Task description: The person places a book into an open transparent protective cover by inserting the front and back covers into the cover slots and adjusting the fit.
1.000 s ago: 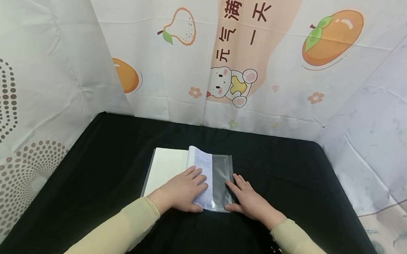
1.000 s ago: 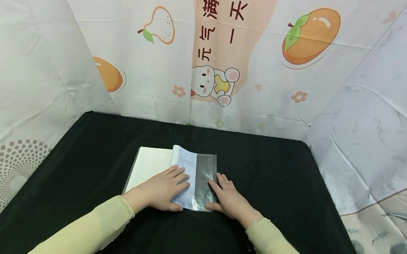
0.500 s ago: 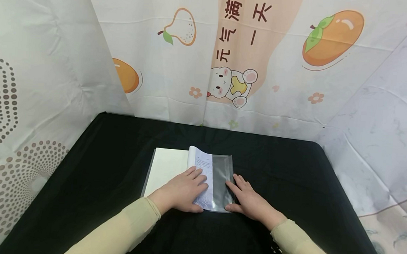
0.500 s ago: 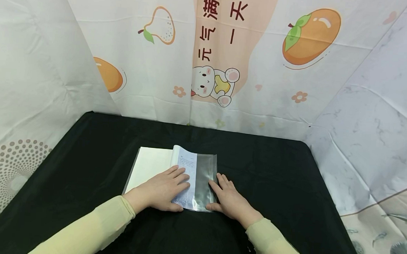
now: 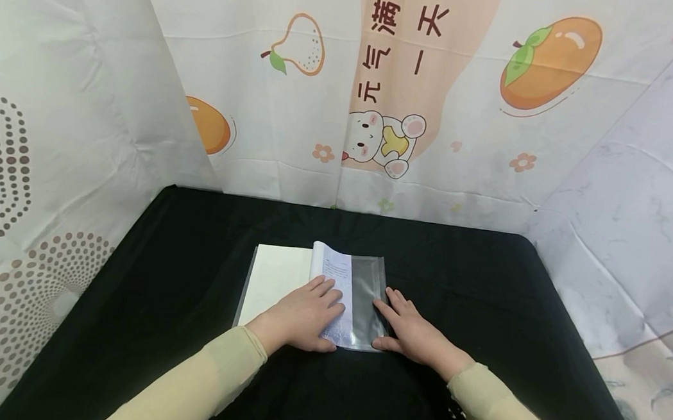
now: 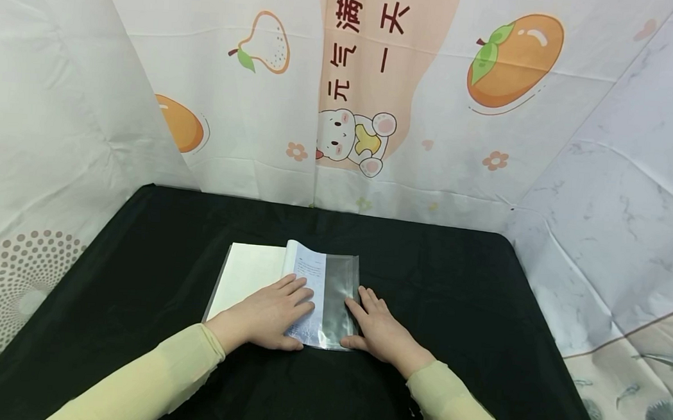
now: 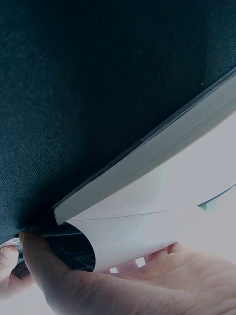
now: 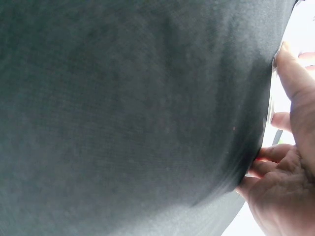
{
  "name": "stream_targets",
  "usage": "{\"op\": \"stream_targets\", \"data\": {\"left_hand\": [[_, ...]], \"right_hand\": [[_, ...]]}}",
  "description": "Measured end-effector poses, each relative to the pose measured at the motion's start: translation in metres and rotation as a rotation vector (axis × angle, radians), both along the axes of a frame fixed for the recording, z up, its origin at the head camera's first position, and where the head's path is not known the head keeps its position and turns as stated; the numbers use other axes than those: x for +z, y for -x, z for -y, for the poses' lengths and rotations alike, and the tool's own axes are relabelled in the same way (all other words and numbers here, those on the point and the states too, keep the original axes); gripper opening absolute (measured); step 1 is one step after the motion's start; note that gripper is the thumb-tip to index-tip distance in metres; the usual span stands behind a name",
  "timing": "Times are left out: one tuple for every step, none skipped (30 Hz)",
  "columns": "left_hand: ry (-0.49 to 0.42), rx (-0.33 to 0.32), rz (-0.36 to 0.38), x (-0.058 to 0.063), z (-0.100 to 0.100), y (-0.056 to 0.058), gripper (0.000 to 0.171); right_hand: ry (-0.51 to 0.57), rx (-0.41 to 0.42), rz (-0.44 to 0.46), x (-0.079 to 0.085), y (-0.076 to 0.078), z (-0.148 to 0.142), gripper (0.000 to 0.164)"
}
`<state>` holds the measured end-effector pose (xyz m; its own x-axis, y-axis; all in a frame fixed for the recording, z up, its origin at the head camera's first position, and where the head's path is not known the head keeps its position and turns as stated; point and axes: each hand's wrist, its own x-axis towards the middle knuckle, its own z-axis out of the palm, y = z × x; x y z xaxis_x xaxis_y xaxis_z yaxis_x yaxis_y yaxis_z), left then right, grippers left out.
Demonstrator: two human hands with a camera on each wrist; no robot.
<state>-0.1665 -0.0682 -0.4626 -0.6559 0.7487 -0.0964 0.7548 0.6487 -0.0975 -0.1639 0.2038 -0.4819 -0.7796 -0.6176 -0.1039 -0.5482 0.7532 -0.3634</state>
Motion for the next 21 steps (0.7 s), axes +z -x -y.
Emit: {"op": "stream_targets", "data": {"left_hand": [[0.000, 0.000, 0.000, -0.0002, 0.0001, 0.0000, 0.070], [0.000, 0.000, -0.001, -0.0003, -0.0001, -0.0001, 0.070], [0.001, 0.000, -0.002, -0.0004, -0.0001, -0.0001, 0.070], [0.002, 0.000, -0.002, -0.0005, -0.0002, -0.0001, 0.070], [0.004, 0.001, -0.002, -0.0005, -0.0003, -0.0002, 0.070], [0.005, 0.002, -0.001, -0.0006, -0.0005, -0.0001, 0.070], [0.008, 0.004, -0.001, -0.0004, -0.0006, -0.0003, 0.070], [0.010, 0.005, -0.002, -0.0002, -0.0009, -0.0004, 0.070], [0.010, 0.005, -0.001, -0.0002, -0.0009, -0.0003, 0.070], [0.011, 0.006, 0.000, 0.0000, -0.0011, -0.0004, 0.070], [0.010, 0.006, 0.000, -0.0001, -0.0012, -0.0004, 0.070], [0.008, 0.005, -0.001, -0.0002, -0.0012, -0.0004, 0.070], [0.006, 0.004, -0.002, -0.0002, -0.0012, -0.0004, 0.070], [0.003, 0.002, -0.004, -0.0005, -0.0011, -0.0005, 0.070], [-0.003, 0.000, -0.005, -0.0004, -0.0008, -0.0005, 0.070], [-0.009, -0.003, -0.007, -0.0004, -0.0004, -0.0006, 0.069], [-0.016, -0.005, -0.009, -0.0006, -0.0001, -0.0007, 0.069], [-0.022, -0.009, -0.012, -0.0006, 0.0003, -0.0007, 0.069], [-0.029, -0.013, -0.014, -0.0010, 0.0008, -0.0005, 0.069], [-0.035, -0.016, -0.014, -0.0014, 0.0013, -0.0002, 0.069], [-0.038, -0.017, -0.016, -0.0015, 0.0018, -0.0002, 0.070]], "right_hand": [[0.000, 0.000, -0.001, 0.0000, -0.0001, 0.0001, 0.077], [0.000, -0.001, -0.001, 0.0000, -0.0002, 0.0002, 0.077], [0.000, -0.002, -0.002, 0.0001, -0.0003, 0.0003, 0.077], [-0.001, -0.002, -0.002, 0.0001, -0.0003, 0.0004, 0.078], [-0.002, -0.003, -0.003, 0.0000, -0.0002, 0.0004, 0.078], [-0.003, -0.004, -0.004, -0.0001, -0.0002, 0.0004, 0.078], [-0.003, -0.005, -0.004, -0.0001, -0.0003, 0.0004, 0.078], [-0.003, -0.005, -0.006, -0.0001, -0.0002, 0.0003, 0.078], [-0.003, -0.005, -0.008, -0.0001, -0.0003, 0.0003, 0.078], [-0.002, -0.005, -0.008, 0.0000, -0.0003, 0.0003, 0.078], [-0.002, -0.004, -0.010, 0.0001, -0.0003, 0.0002, 0.078], [-0.001, -0.004, -0.011, 0.0003, -0.0004, 0.0002, 0.078], [-0.001, -0.003, -0.011, 0.0004, -0.0005, 0.0002, 0.077], [0.000, -0.003, -0.012, 0.0005, -0.0006, 0.0002, 0.077], [0.001, -0.002, -0.011, 0.0007, -0.0007, 0.0002, 0.077], [0.002, -0.003, -0.008, 0.0008, -0.0008, 0.0002, 0.077], [0.004, -0.004, -0.007, 0.0009, -0.0008, 0.0002, 0.077], [0.004, -0.005, -0.005, 0.0010, -0.0009, 0.0003, 0.077], [0.005, -0.005, -0.003, 0.0012, -0.0009, 0.0004, 0.077], [0.004, -0.006, -0.002, 0.0012, -0.0009, 0.0004, 0.077], [0.003, -0.005, -0.001, 0.0011, -0.0009, 0.0005, 0.077]]}}
